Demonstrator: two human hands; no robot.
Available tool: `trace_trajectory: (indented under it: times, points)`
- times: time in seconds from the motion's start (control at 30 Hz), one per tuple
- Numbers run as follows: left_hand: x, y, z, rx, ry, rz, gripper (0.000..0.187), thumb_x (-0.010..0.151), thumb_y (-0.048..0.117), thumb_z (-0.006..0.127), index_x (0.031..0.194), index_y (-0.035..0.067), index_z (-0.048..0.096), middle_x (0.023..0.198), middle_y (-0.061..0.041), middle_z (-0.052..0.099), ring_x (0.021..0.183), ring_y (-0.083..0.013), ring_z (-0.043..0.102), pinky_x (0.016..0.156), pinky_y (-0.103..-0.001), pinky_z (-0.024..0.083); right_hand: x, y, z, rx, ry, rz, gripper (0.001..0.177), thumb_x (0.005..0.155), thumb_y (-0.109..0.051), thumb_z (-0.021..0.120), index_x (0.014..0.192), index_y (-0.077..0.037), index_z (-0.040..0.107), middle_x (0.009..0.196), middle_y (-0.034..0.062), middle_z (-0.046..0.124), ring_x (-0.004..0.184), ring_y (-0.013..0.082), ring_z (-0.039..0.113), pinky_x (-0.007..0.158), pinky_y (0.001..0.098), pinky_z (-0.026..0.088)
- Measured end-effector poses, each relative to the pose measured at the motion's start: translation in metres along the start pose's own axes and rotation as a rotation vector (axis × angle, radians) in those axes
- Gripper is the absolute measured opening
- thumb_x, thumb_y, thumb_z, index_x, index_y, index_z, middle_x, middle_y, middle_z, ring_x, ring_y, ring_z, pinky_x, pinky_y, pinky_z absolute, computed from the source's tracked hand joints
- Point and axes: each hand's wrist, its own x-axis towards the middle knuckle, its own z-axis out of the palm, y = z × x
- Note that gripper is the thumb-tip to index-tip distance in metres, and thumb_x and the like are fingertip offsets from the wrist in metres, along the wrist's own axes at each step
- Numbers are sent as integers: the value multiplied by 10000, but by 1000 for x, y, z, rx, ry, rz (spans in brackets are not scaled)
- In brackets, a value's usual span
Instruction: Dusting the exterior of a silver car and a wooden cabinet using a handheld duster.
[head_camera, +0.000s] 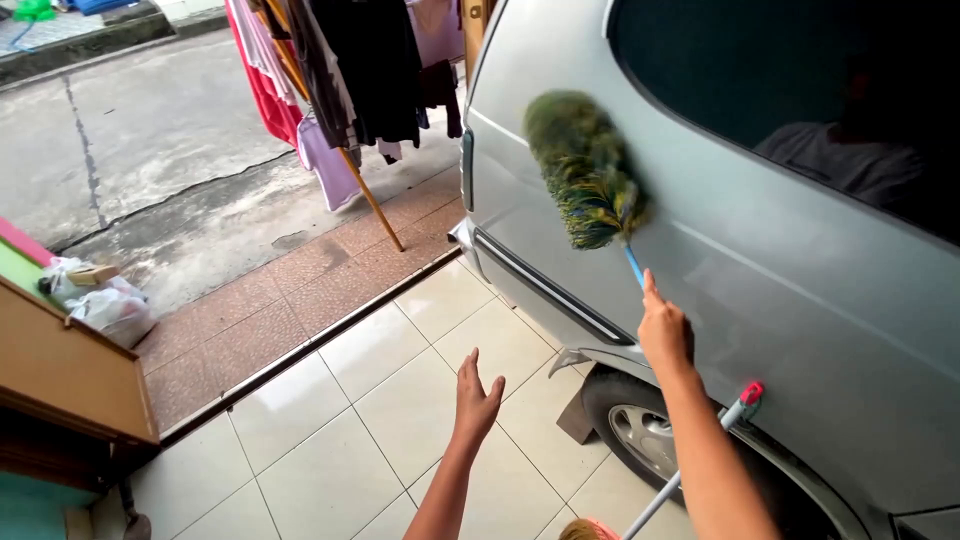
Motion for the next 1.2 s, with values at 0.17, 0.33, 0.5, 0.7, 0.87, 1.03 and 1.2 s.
trace_trajectory:
  times: [0.17, 0.33, 0.5, 0.7, 0.87, 1.03, 1.2]
  points:
    - [7, -26, -15, 7, 56, -26, 797, 943, 255, 680, 1619, 121, 280, 1571, -271, 333, 1534, -433, 286, 1258, -530, 275, -15, -8, 54, -90, -339, 177, 509, 1079, -211, 450, 1569, -347, 484, 1179, 134, 771, 1003, 325, 765, 800, 487, 647]
    - [13, -40, -30, 22, 105, -30, 792, 938, 257, 679, 1614, 113, 293, 1559, -262, 353, 1533, -426, 296, 1260, -522, 275, -19, -34, 42, -17, -363, 194, 487, 1080, -215, 468, 1553, -311, 527, 1202, 182, 766, 998, 392, 761, 790, 520, 639]
    - [22, -45, -23, 0, 119, -41, 786, 932, 241, 689, 1607, 107, 309, 1552, -270, 367, 1533, -425, 299, 1259, -526, 279, -3, -41, 37, 199, 21, 192, 456, 1109, -114, 450, 1562, -128, 506, 1350, 309, 644, 1115, 497, 670, 889, 604, 575]
    - [27, -25, -11, -20, 46, -23, 775, 939, 235, 676, 1606, 97, 306, 1558, -275, 353, 1536, -431, 284, 1258, -536, 270, -33, -24, 33, -145, -310, 265, 482, 1119, -271, 421, 1589, -374, 458, 1228, 157, 750, 1044, 349, 749, 838, 523, 642]
    - [27, -23, -11, -27, 33, 5, 771, 941, 213, 675, 1608, 97, 306, 1548, -301, 350, 1521, -464, 293, 1246, -559, 272, -104, 100, 131, -253, -577, 451, 477, 1084, -362, 409, 1529, -524, 468, 1275, 67, 738, 1188, 355, 689, 968, 529, 549]
    - [28, -29, -4, -23, 9, -14, 784, 940, 220, 668, 1618, 118, 289, 1569, -298, 323, 1529, -453, 280, 1252, -560, 262, -154, 75, 55, -209, -527, 425, 458, 1098, -322, 417, 1535, -433, 500, 1185, 112, 766, 1102, 353, 746, 899, 516, 611]
    - [23, -10, 17, -19, -46, 18, 778, 941, 228, 666, 1614, 114, 293, 1561, -287, 331, 1529, -447, 283, 1253, -547, 266, -207, 130, 22, -334, -432, 532, 447, 1084, -378, 443, 1490, -547, 523, 1160, -15, 766, 1068, 326, 761, 923, 511, 596]
